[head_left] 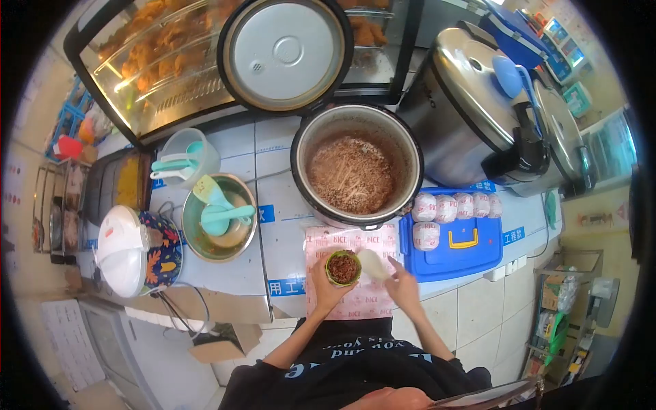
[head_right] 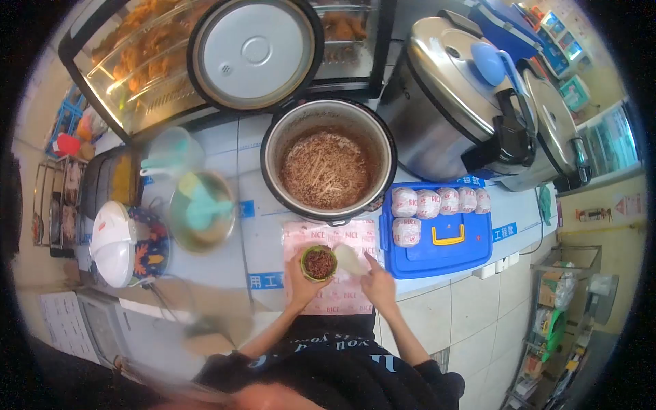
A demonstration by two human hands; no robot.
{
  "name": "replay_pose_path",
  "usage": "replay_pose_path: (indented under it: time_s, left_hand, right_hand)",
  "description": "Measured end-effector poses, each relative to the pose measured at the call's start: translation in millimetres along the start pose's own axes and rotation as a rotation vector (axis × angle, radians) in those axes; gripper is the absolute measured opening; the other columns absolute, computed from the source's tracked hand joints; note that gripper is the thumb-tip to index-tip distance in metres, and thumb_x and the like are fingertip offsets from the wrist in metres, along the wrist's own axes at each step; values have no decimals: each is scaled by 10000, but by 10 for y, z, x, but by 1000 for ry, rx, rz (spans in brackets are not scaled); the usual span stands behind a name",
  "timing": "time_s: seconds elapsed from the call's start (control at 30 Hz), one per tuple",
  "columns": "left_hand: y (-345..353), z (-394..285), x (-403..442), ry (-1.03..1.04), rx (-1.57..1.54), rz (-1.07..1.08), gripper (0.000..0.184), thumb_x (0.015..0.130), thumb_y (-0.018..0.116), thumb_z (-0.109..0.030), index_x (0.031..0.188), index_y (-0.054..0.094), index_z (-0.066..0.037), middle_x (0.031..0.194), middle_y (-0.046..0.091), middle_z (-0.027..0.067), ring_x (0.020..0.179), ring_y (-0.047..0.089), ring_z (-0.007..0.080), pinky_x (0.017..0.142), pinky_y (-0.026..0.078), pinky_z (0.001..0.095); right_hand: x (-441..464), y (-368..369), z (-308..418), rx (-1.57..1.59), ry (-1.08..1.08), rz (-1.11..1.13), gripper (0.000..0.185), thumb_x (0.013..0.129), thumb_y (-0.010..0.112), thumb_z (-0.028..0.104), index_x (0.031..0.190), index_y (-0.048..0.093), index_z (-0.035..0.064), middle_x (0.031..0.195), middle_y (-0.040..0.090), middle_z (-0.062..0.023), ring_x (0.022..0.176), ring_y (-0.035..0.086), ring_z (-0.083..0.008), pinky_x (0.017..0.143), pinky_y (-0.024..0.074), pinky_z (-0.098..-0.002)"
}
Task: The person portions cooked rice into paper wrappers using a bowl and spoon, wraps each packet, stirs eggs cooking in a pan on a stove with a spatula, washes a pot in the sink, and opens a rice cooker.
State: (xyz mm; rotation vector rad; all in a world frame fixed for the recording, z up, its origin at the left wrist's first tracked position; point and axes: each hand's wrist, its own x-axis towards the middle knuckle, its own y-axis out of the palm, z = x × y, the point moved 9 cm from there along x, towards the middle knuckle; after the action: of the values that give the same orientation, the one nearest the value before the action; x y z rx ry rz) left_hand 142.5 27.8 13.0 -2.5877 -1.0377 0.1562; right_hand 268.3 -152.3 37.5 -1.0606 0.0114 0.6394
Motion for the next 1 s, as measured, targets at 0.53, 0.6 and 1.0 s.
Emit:
replay_pose_path:
  time_s: [0.53, 0.6, 1.0]
  left_hand:
    - [-1185, -1134, 1914, 41, 251, -267, 193, 728, 677, -294, 799, 715, -119, 692, 621, 58, 701, 611, 236, 635, 460, 350]
    - [-1247, -1018, 1991, 8, 248, -262, 208, 732, 671, -286, 813, 719, -101, 711, 657, 75, 665, 635, 248, 606, 477, 341]
    - [-1201, -1017, 2051, -288, -211, -72, 273, 796, 617, -252, 921, 689, -20, 867, 657, 51, 817, 554, 110, 756, 422, 262]
  right_hand:
    - [1603, -2002, 994, -48, -139, -413, 224, 725, 654, 315, 813, 701, 115, 730, 654, -87, 714, 626, -277, 663, 485, -372]
    - [1707, -1924, 855, 19, -116, -318, 220, 687, 680, 302, 776, 705, 102, 714, 665, -86, 697, 641, -262, 647, 492, -366]
    - [1840, -2209, 1204, 603, -430, -202, 192, 776, 587, 157, 795, 637, -28, 645, 573, 0, 618, 492, -66, 568, 407, -244]
